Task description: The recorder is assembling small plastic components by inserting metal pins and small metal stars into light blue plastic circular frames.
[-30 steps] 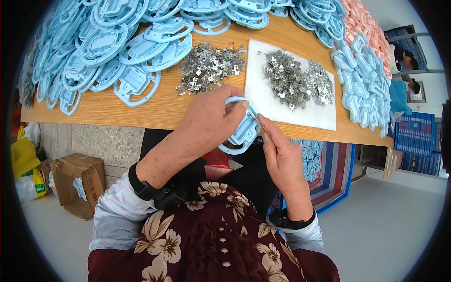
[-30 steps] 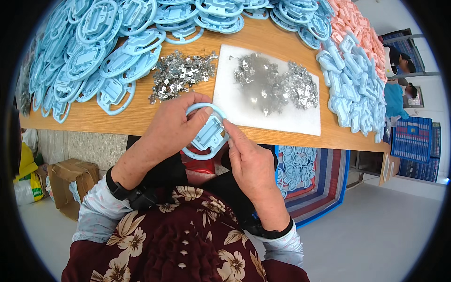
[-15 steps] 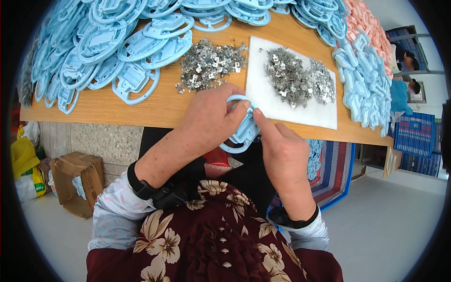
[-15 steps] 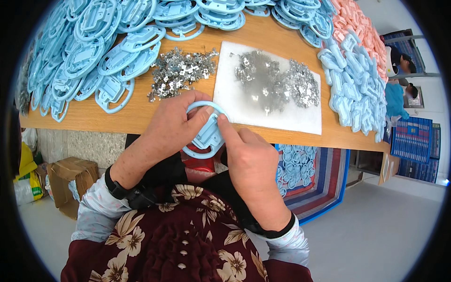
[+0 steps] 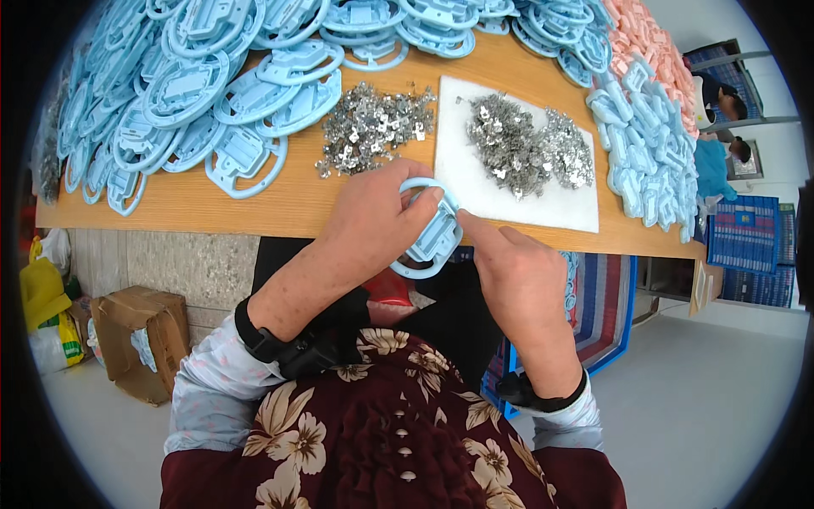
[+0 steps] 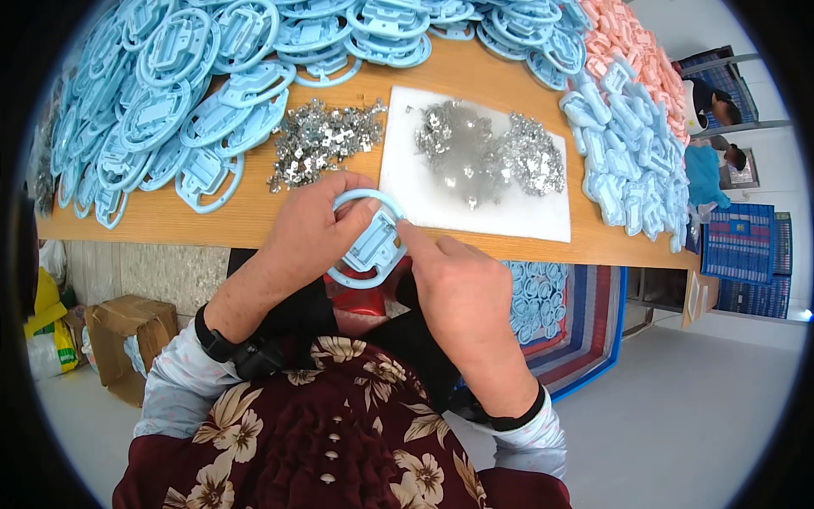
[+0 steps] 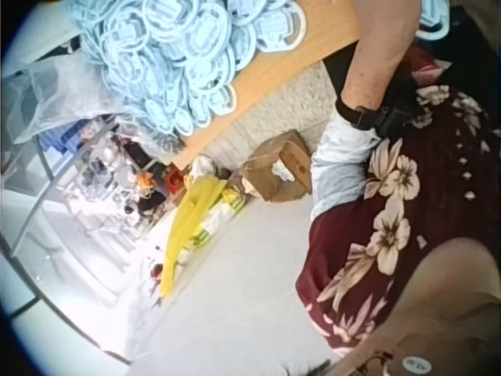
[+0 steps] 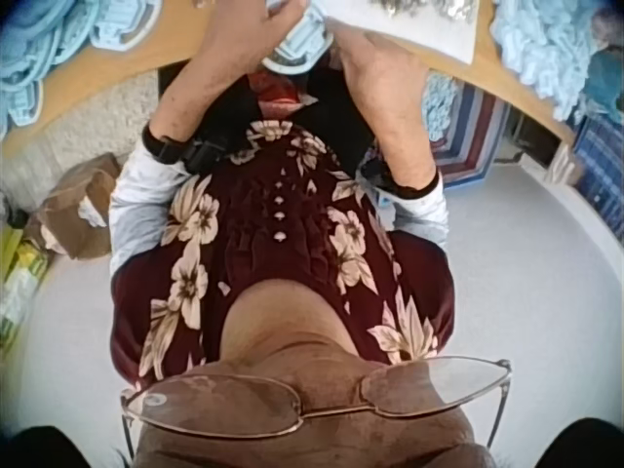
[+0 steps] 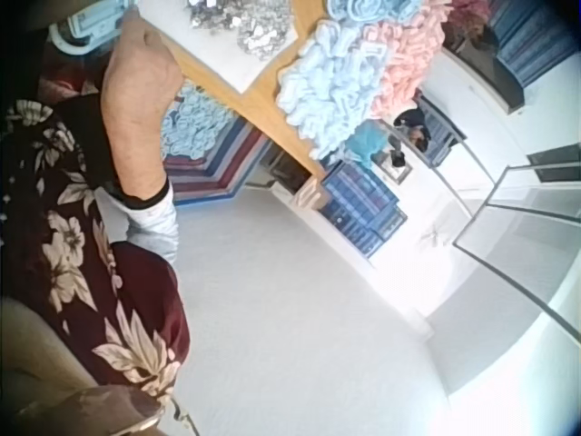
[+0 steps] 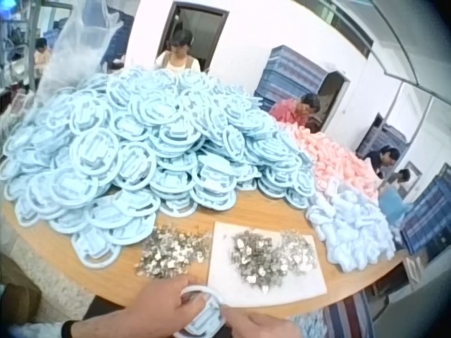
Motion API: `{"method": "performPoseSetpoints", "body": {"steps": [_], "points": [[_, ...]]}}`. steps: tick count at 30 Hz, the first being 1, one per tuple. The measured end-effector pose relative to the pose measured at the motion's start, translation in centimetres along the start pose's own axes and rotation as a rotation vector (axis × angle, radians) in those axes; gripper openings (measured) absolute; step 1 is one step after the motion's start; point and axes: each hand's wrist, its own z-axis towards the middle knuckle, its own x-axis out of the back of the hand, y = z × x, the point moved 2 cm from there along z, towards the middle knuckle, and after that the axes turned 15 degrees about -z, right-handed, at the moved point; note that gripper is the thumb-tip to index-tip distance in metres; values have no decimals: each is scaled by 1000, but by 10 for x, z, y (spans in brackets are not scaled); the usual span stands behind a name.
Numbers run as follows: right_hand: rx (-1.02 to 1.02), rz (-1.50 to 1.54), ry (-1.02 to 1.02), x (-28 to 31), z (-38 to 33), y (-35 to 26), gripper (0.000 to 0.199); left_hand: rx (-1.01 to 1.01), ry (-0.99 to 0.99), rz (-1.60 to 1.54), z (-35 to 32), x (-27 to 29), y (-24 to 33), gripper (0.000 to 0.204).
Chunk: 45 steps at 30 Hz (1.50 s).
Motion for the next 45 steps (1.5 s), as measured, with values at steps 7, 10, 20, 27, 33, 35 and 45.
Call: {"method": "performPoseSetpoints", "body": {"steps": [7,10,20,27,33,35,45], "points": [[-476,1406,-120,-43,-14,11,28,188,-139,-423,-8,1,15,30],[-495,1683,-237,-37,-14,7,26,150,-178,-481,-16,-3,13,29],[-377,1566,-181,-16,-19,13,27,-54,-334,-218,-22,-4,9,42],[-229,877,146,-22,-20,-11,21,343,-420,-937,-26,-5,0,52],[-53,573,272,-27,-18,-15,45,347,-331,-1041,-29,-9,-8,54],[-17,512,272,-27,-19,-15,49,383,-330,-1097,-28,-9,-9,54],[-63,544,257,-30,-20,-12,50,316,-377,-1105,-28,-11,-4,50]]}}
